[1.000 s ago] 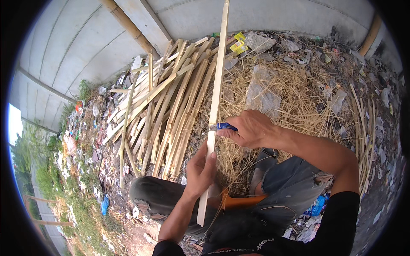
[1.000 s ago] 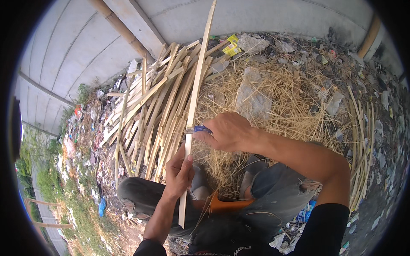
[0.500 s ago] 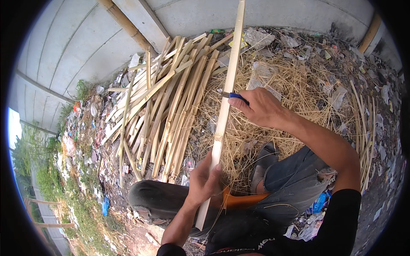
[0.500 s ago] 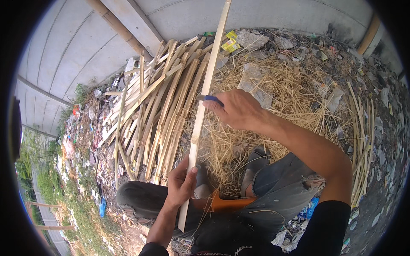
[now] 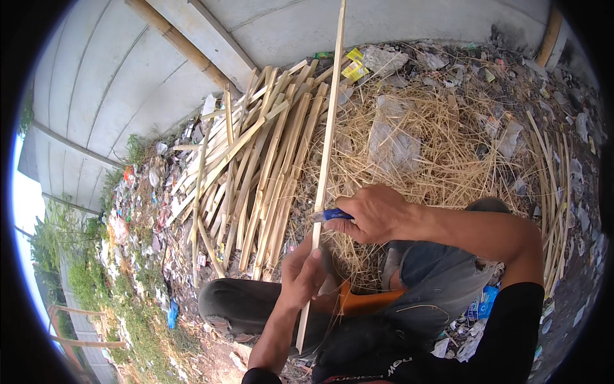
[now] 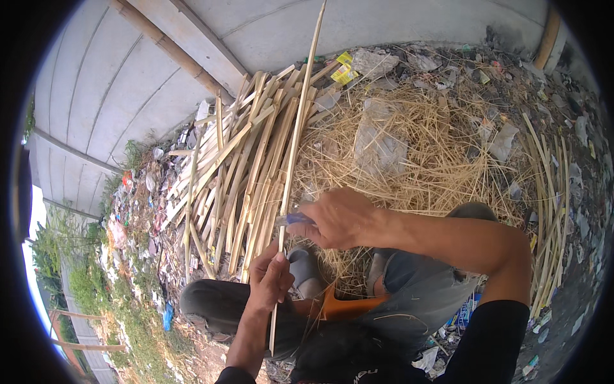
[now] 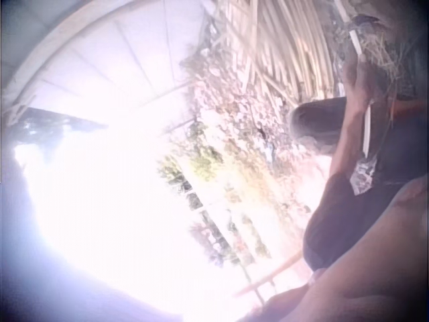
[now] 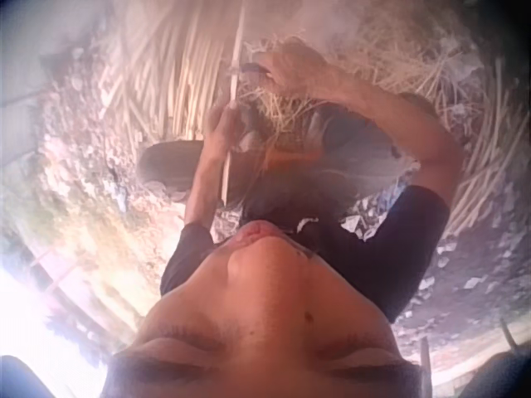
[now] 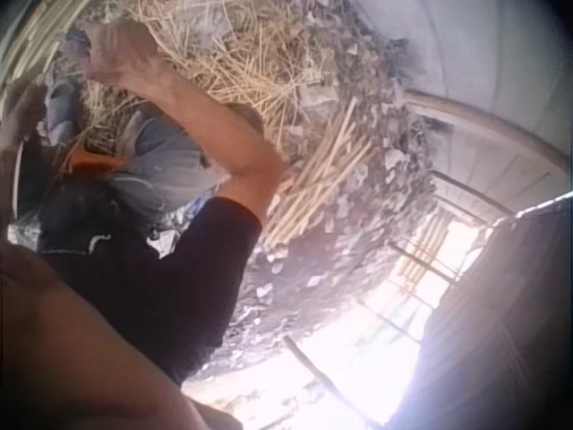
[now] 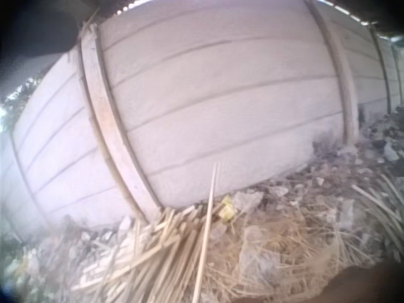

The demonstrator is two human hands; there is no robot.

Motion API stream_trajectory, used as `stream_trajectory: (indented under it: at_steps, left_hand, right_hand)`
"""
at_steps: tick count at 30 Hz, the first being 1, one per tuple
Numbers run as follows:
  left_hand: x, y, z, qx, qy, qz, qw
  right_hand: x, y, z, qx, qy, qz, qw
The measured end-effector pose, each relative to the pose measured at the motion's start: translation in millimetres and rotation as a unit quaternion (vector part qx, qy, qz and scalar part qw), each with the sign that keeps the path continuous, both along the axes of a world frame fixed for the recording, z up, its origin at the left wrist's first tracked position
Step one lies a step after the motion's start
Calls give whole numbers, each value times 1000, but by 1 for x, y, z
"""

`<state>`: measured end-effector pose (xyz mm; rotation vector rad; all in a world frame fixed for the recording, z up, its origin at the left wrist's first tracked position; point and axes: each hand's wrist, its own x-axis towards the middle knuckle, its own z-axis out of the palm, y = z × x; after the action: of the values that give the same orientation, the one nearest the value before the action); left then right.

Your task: The person sits on the ground and uses a knife to split long bamboo poles into thin strips. They hold the bamboo with one hand and use the knife to shave and separate the material, creating a pile of processed strips.

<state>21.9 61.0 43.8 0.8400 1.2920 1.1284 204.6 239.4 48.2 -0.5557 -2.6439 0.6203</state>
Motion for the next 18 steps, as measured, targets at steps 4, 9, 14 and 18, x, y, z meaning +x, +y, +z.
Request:
stream_trajectory:
  at_steps: [4, 9, 14, 18]
  left_hand:
    - [15, 6, 4, 25, 88, -4, 996]
    - [36, 11, 14, 54, 165, -15, 985]
    - [50, 6, 27, 48, 230, -18, 972]
    - [59, 2, 28, 56, 262, -11, 963]
  right_hand:
    - [24, 37, 15, -69, 5, -105, 992]
    - [43, 4, -1, 26, 9, -67, 997]
    - [67, 58, 20, -58, 27, -166, 984]
    - [72, 13, 16, -30, 42, -138, 989]
